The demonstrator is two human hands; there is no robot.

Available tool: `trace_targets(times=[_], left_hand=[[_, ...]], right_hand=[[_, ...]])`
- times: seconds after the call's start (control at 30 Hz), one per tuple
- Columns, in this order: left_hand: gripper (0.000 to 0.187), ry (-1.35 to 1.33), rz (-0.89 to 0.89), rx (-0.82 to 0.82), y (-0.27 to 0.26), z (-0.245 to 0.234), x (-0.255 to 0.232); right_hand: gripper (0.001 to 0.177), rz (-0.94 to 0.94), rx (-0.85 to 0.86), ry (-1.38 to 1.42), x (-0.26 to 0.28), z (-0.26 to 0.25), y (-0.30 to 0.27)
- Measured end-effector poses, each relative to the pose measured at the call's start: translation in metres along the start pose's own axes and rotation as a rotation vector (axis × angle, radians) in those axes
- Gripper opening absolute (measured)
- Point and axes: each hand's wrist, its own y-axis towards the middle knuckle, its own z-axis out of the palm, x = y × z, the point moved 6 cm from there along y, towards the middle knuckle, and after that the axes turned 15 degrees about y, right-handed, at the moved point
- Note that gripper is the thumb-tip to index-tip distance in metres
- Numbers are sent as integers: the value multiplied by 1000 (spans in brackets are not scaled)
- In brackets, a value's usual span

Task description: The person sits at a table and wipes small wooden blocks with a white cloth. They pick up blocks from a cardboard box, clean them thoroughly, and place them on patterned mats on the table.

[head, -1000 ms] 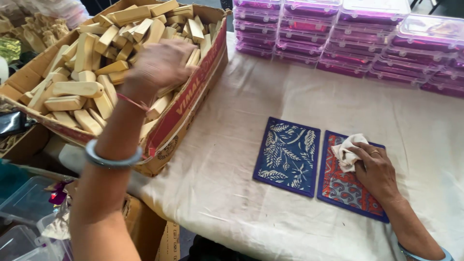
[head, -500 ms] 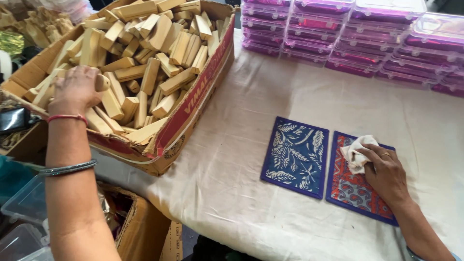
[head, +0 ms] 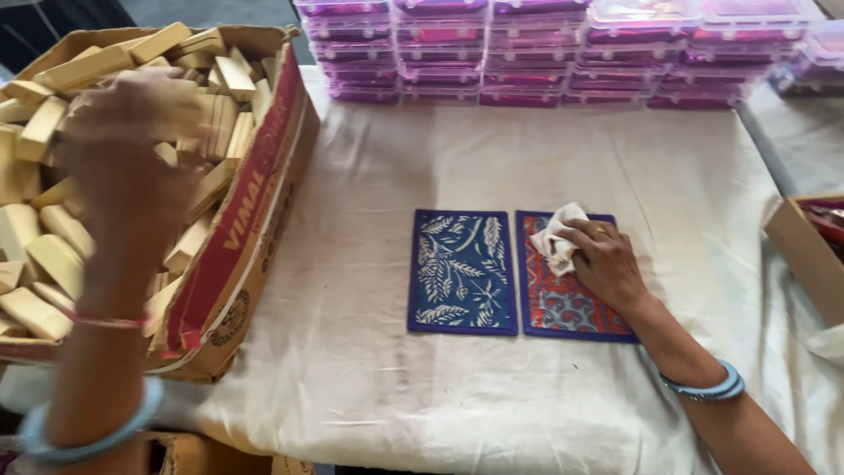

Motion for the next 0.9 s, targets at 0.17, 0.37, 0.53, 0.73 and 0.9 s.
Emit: trace_targets(times=[0.17,0.37,0.53,0.73,0.9], left_hand=[[51,-431,114,558,11,18,-204],[82,-839,291,735,-50,62,-384],[81,-833,289,609,-52,65,-380],[71,-881,135,871,-81,75,-338],[38,-1079,-45,628,-91,79,-341]], right_hand=[[39,-21,-18,24,-2,-1,2],[40,9,-234,138,-21,-18,-4],[40,82,-365,232,-21,-31,-1],[40,33,-391,233,0,-38,3],[45,-117,-368,197,39,-36,2]])
